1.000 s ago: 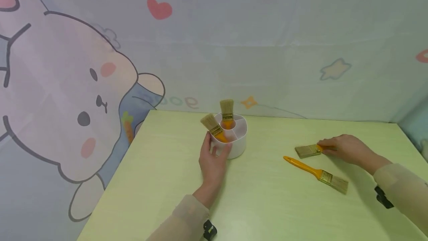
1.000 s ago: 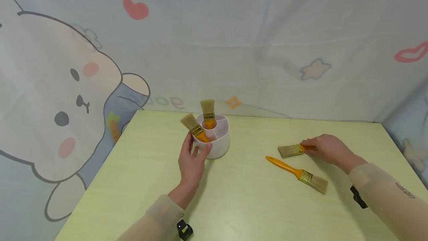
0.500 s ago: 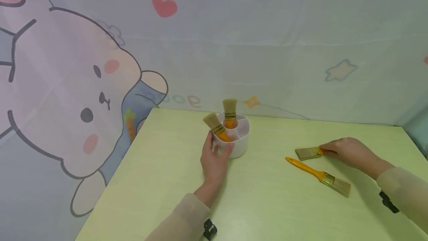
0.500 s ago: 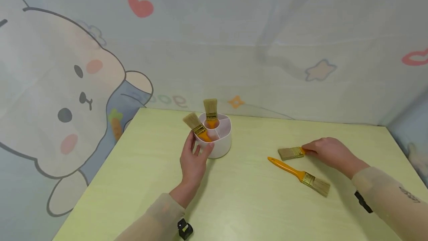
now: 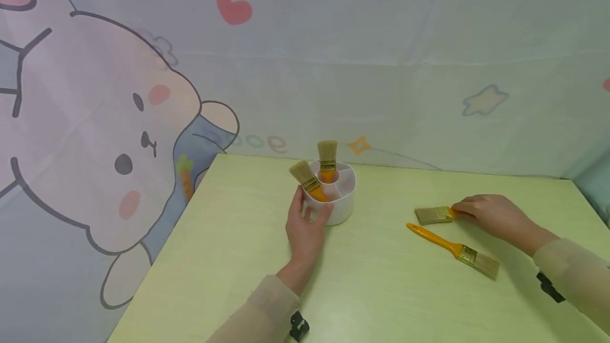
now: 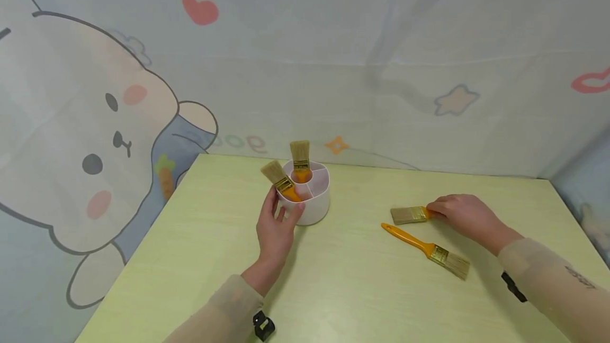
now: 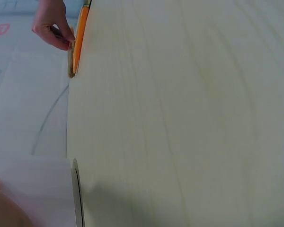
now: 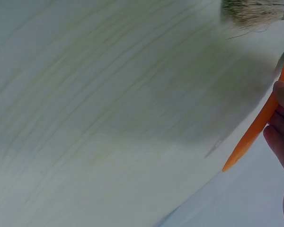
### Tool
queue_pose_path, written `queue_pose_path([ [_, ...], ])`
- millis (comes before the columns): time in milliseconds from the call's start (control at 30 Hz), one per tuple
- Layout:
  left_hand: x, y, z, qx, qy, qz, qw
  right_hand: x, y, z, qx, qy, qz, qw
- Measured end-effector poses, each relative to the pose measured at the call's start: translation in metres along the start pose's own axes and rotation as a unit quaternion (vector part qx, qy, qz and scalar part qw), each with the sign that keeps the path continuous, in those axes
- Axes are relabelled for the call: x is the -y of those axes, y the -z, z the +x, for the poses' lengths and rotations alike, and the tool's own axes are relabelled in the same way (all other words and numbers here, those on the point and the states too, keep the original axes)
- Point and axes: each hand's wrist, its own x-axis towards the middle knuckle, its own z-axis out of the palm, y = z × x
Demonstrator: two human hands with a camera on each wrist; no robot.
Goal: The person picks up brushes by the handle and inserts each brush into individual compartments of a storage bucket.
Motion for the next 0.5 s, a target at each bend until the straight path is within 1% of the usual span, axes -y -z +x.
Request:
queue_pose_path([
  [133,0.001,0.000,0.000,0.001,0.003,0.002,1.0000,0.005,0.002,0.007,-0.012,0.007,-0.003,0.9999],
  [200,0.002,0.000,0.000,0.002,0.004,0.004,1.0000,0.008,0.004,0.011,-0.025,0.010,0.004,0.9996],
  [333,0.002,0.000,0.001,0.001,0.006,0.002,1.0000,0.016,0.008,0.025,-0.057,0.013,0.024,0.9980],
  [500,0.002,0.000,0.002,0.001,0.005,0.000,1.0000,0.030,0.016,0.046,-0.107,0.024,0.042,0.9931],
])
